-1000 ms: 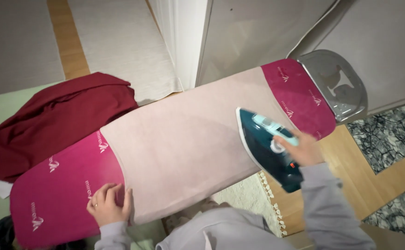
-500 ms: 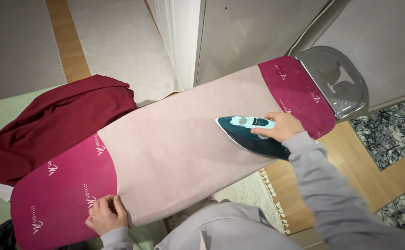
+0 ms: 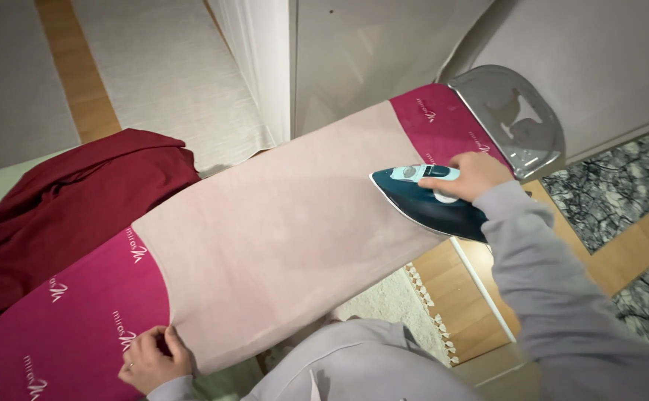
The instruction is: Ironing a light-colored garment on an ironing board.
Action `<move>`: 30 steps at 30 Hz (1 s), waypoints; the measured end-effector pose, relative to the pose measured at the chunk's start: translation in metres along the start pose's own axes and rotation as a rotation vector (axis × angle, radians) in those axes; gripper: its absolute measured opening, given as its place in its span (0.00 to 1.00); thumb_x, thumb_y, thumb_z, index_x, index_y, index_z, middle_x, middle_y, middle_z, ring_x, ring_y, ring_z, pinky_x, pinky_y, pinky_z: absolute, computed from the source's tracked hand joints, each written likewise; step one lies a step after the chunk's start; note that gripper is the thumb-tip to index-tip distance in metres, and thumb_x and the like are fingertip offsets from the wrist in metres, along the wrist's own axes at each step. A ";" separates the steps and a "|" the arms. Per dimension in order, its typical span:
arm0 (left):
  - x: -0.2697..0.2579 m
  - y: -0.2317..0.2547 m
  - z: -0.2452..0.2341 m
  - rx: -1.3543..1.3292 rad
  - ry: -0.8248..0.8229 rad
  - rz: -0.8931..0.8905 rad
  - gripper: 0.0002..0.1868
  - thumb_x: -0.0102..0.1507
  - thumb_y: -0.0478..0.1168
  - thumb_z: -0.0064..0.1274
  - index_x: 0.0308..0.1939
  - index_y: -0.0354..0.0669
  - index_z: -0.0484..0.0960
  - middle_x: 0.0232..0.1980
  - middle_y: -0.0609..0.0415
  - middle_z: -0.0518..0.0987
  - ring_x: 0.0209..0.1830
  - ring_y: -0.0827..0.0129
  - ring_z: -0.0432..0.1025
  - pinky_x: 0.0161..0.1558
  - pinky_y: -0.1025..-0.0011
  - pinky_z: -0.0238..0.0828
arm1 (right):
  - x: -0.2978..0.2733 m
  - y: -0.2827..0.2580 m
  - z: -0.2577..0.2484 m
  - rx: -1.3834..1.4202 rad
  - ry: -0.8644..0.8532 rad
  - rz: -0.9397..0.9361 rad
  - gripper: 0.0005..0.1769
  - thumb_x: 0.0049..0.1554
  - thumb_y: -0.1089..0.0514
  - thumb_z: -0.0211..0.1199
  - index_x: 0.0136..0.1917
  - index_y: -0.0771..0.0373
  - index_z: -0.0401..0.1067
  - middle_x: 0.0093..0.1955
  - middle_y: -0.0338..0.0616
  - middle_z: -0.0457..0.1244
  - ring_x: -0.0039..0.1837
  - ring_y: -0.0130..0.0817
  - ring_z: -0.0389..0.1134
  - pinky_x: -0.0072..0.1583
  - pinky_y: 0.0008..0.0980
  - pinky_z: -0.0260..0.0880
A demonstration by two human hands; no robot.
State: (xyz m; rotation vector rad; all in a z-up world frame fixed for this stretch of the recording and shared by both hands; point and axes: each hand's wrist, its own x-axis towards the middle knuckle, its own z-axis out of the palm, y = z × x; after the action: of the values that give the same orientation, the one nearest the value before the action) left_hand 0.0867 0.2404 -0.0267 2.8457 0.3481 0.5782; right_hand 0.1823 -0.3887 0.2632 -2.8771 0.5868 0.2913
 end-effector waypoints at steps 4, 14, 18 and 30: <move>-0.001 0.000 0.000 0.000 -0.022 -0.022 0.08 0.72 0.51 0.58 0.44 0.55 0.82 0.46 0.64 0.78 0.50 0.68 0.69 0.61 0.63 0.57 | 0.010 0.020 0.007 -0.105 0.071 -0.032 0.54 0.44 0.16 0.66 0.50 0.73 0.80 0.46 0.63 0.71 0.51 0.55 0.73 0.55 0.46 0.72; 0.083 0.156 -0.088 -0.486 -0.103 0.196 0.17 0.64 0.47 0.58 0.54 0.49 0.82 0.58 0.49 0.79 0.63 0.53 0.71 0.65 0.56 0.62 | -0.038 -0.021 -0.033 0.443 -0.023 0.089 0.29 0.61 0.35 0.53 0.59 0.59 0.74 0.28 0.46 0.64 0.28 0.35 0.62 0.33 0.36 0.61; 0.147 0.318 -0.177 -0.850 -0.324 0.884 0.35 0.57 0.53 0.64 0.65 0.43 0.76 0.70 0.45 0.72 0.69 0.49 0.66 0.68 0.50 0.56 | -0.050 -0.034 -0.040 0.523 0.040 -0.159 0.24 0.65 0.38 0.47 0.58 0.61 0.62 0.26 0.43 0.64 0.25 0.30 0.62 0.31 0.32 0.60; 0.163 0.506 -0.178 -0.273 -0.718 1.229 0.36 0.41 0.53 0.73 0.55 0.68 0.83 0.70 0.66 0.67 0.75 0.65 0.56 0.75 0.31 0.24 | -0.066 -0.051 -0.054 0.774 0.013 -0.269 0.28 0.63 0.31 0.41 0.57 0.58 0.56 0.31 0.42 0.63 0.26 0.28 0.63 0.29 0.29 0.62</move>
State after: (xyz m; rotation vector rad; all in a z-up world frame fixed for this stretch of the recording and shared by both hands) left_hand 0.2549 -0.1663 0.3205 2.4453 -1.4967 -0.2749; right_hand 0.1514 -0.3303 0.3374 -2.1642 0.2261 -0.0067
